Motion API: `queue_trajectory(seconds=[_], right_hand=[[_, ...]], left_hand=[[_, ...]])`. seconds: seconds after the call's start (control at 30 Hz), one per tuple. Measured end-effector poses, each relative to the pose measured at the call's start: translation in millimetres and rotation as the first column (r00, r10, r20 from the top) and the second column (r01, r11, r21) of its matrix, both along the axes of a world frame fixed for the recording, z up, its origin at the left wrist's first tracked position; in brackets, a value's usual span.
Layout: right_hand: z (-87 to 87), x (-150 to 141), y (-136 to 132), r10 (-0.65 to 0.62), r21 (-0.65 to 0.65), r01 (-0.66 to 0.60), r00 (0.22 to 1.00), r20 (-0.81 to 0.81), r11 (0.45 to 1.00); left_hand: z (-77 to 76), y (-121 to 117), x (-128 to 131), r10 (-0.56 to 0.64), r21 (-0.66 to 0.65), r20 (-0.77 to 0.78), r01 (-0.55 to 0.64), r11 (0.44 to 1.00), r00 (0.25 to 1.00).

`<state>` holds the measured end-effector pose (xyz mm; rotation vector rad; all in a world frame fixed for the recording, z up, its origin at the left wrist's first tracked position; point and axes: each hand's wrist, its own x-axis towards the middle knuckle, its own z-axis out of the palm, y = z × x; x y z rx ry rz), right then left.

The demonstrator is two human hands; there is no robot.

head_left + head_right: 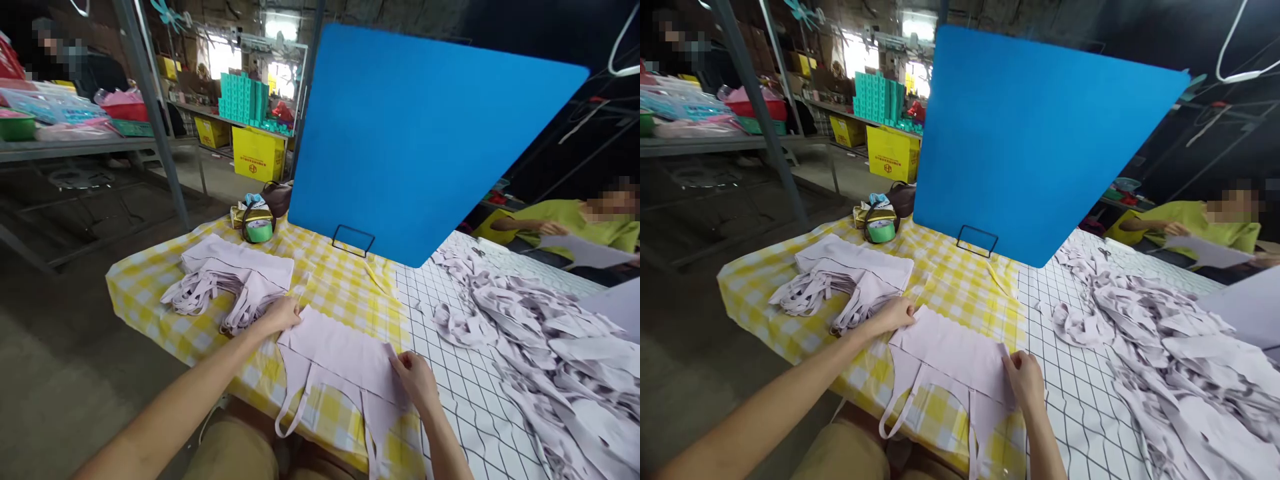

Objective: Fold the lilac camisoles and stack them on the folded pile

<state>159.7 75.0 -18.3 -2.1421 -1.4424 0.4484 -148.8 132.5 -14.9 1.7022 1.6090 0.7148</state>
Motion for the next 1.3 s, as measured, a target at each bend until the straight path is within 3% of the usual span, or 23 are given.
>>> queue_trajectory(seconds=[0.1,0.23,0.37,0.43,0.53,0.63,0.73,0.8,0.87,0.93,1.0,1.07,1.13,1.3], right_hand=[[11.0,0.0,-7.1,0.017,0.028,-0.015,0.998,-0.068,0.999],[35.6,-13.4,-19.7,0.014,0.112,0.032,0.92,-0.391,0.993],[77.6,-35.5,-29.7,0.09,0.139,0.0,0.768,-0.634,0.99],[100.8,-44.1,-32.2,0.132,0.132,-0.058,0.728,-0.672,0.99],[127.7,-59.1,-33.9,0.218,0.183,-0.126,0.706,-0.674,0.975],[142.2,-87.7,-32.0,0.336,0.311,-0.169,0.701,-0.629,0.935],[148.0,-131.4,-19.2,0.453,0.446,-0.208,0.693,-0.561,0.871],[145.6,-163.2,-0.3,0.508,0.493,-0.241,0.68,-0.529,0.836],[134.3,-192.4,27.5,0.545,0.501,-0.28,0.653,-0.526,0.819],[112.5,-216.4,61.0,0.565,0.49,-0.318,0.64,-0.521,0.812],[83.8,-234.1,94.3,0.543,0.428,-0.362,0.707,-0.453,0.828],[55.0,-245.2,121.3,0.515,0.377,-0.373,0.748,-0.418,0.848],[32.5,-250.4,139.3,0.492,0.344,-0.375,0.784,-0.379,0.861],[11.3,-251.4,157.3,0.485,0.324,-0.397,0.835,-0.261,0.859]], left_hand=[[4.0,-9.0,1.8,-0.015,0.047,0.026,0.014,0.999,1.0],[13.9,-21.1,2.3,-0.015,0.079,0.107,0.006,0.997,0.994],[33.5,-36.2,-14.8,-0.06,0.137,0.443,-0.002,0.991,0.894],[47.3,-43.6,-35.1,-0.078,0.183,0.56,-0.031,0.983,0.825],[72.4,-52.8,-80.1,-0.045,0.249,0.607,-0.135,0.959,0.793],[100.1,-59.6,-131.8,0.037,0.294,0.651,-0.296,0.909,0.758],[121.6,-58.9,-176.8,0.105,0.253,0.719,-0.4,0.881,0.687],[125.4,-48.5,-200.4,0.151,0.198,0.736,-0.423,0.884,0.66],[117.6,-27.8,-219.4,0.189,0.16,0.703,-0.412,0.897,0.685],[99.7,0.8,-233.7,0.217,0.158,0.603,-0.381,0.911,0.768],[76.8,31.0,-243.0,0.23,0.183,0.429,-0.333,0.925,0.874],[55.1,56.2,-247.5,0.242,0.185,0.227,-0.286,0.94,0.943],[38.8,72.5,-249.2,0.255,0.179,0.052,-0.26,0.949,0.966],[22.9,86.1,-252.1,0.299,0.254,-0.132,-0.259,0.932,0.945]])
